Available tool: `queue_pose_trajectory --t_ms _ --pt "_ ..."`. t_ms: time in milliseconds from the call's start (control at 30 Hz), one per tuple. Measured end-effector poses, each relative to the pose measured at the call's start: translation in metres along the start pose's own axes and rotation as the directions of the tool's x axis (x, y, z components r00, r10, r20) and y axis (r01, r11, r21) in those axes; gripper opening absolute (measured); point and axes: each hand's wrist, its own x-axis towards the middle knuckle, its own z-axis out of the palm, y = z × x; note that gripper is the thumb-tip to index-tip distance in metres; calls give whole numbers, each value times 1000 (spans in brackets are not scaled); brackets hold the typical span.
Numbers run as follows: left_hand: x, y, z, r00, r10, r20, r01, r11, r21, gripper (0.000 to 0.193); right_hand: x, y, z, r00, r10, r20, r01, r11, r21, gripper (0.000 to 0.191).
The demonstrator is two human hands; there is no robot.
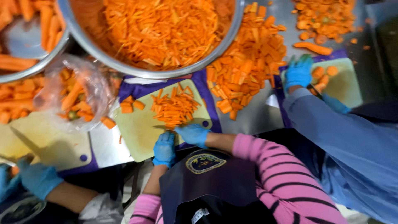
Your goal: The person cuts carrot segments into thin sticks with a knife on a cutting board, then gathers the cut sticks and transfers them into a large metal bowl, repeating with more carrot pieces from the table.
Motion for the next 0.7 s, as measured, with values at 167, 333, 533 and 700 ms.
queue_pose_trajectory --t_ms 167,333,533,700 --pt "0 -4 -1 997 19 -77 -18 1000 16 33 4 2 8 996 -52 -68 57 996 70 46" --pt "-1 -4 2 996 3 -92 0 1000 31 42 8 -4 8 989 -147 22 148 981 -127 41" --pt "-3 -4 2 990 -8 -138 8 1000 1 41 11 6 16 990 -141 -30 140 990 -21 27" --pt "-6 -5 1 986 32 -166 -30 999 11 42 11 12 18 955 -285 -86 272 953 -135 32"
